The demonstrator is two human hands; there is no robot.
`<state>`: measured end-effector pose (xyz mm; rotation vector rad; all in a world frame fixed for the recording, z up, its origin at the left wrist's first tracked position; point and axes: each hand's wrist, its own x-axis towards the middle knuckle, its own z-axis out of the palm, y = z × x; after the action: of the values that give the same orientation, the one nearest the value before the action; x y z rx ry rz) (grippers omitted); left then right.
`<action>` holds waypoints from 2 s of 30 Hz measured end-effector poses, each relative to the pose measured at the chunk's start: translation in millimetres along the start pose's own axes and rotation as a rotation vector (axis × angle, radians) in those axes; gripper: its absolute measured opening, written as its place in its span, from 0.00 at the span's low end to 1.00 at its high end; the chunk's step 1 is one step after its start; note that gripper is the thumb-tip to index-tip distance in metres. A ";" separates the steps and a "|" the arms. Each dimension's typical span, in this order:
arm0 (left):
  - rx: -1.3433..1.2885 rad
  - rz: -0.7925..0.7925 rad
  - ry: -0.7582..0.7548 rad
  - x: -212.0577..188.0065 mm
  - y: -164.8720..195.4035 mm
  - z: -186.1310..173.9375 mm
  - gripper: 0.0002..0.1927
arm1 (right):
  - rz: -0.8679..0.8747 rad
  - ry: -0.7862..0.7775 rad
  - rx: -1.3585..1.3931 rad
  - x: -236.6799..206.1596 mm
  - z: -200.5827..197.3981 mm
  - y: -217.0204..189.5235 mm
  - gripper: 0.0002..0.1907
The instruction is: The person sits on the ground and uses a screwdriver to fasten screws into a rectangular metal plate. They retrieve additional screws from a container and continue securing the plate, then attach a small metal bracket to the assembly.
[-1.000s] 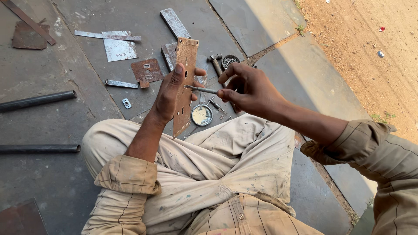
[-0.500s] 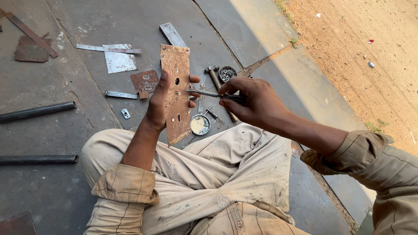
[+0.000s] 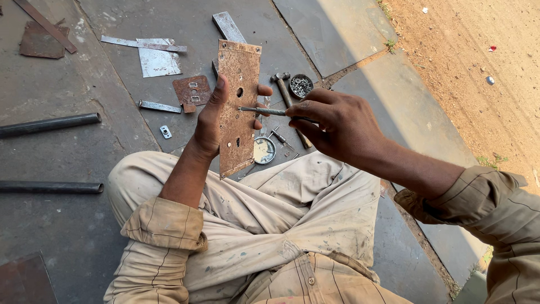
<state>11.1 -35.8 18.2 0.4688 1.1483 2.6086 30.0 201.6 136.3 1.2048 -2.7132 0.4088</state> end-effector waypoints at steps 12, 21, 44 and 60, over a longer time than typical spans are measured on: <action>0.026 -0.024 0.005 3.5 -5.5 -8.3 0.43 | -0.149 0.013 -0.211 -4.5 8.6 4.3 0.10; 0.342 -0.016 0.062 3.2 -13.2 -11.3 0.46 | -0.034 -0.007 0.090 -7.0 13.8 6.4 0.09; 0.463 -0.024 0.097 3.4 -10.5 -11.8 0.48 | 0.177 -0.051 0.196 0.4 25.0 3.4 0.14; 0.487 -0.025 0.096 4.5 -13.4 -12.7 0.48 | 0.597 -0.228 0.595 9.0 26.3 14.6 0.14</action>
<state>3.4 -33.9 0.9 0.4162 1.8172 2.3371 12.6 196.6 110.7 0.4964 -3.2385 1.2919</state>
